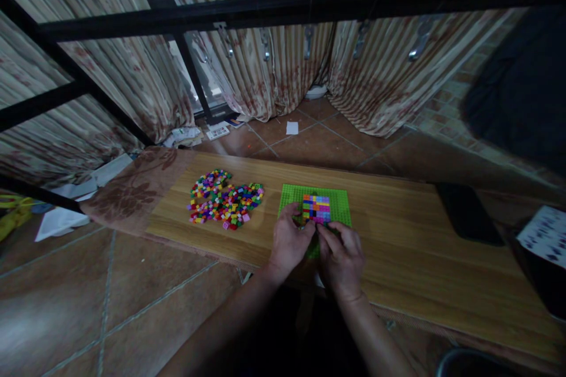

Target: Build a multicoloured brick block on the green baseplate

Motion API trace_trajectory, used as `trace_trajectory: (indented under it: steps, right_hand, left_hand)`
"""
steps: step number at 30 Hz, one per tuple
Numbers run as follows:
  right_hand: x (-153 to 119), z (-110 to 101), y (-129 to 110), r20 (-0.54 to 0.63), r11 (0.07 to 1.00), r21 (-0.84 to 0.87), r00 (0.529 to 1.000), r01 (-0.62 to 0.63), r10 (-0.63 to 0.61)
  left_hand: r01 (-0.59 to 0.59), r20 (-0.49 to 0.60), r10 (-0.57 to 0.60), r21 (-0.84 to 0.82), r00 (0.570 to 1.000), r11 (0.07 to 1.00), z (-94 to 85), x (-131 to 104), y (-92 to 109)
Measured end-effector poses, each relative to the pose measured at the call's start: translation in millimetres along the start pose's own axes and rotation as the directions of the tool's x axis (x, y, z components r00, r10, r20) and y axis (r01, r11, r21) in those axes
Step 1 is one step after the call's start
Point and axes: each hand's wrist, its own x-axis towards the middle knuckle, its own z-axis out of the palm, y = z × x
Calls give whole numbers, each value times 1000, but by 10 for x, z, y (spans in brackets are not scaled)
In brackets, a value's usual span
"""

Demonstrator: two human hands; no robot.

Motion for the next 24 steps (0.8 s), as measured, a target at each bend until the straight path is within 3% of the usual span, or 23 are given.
trace_trajectory:
  steps: [8,14,19,24]
  right_hand:
    - [36,-32,31,73,998,-45,997,33,-30]
    - [37,-120,18,70,999,28,997,-30,28]
    - [-107,-323,42,28,946,206,968,-250,249]
    - [-451,-448,80,132,890,228,919,-394,373]
  left_hand:
    - [-4,-11,4,8,1000,1000,31,23,-65]
    - [7,32,-6,-20,999,1000,-3,41,-63]
    - [-7,-2,7,-108,1000,994,-195,9,-28]
    - [-44,-31,40,-154,999,987,-553,-85,-279]
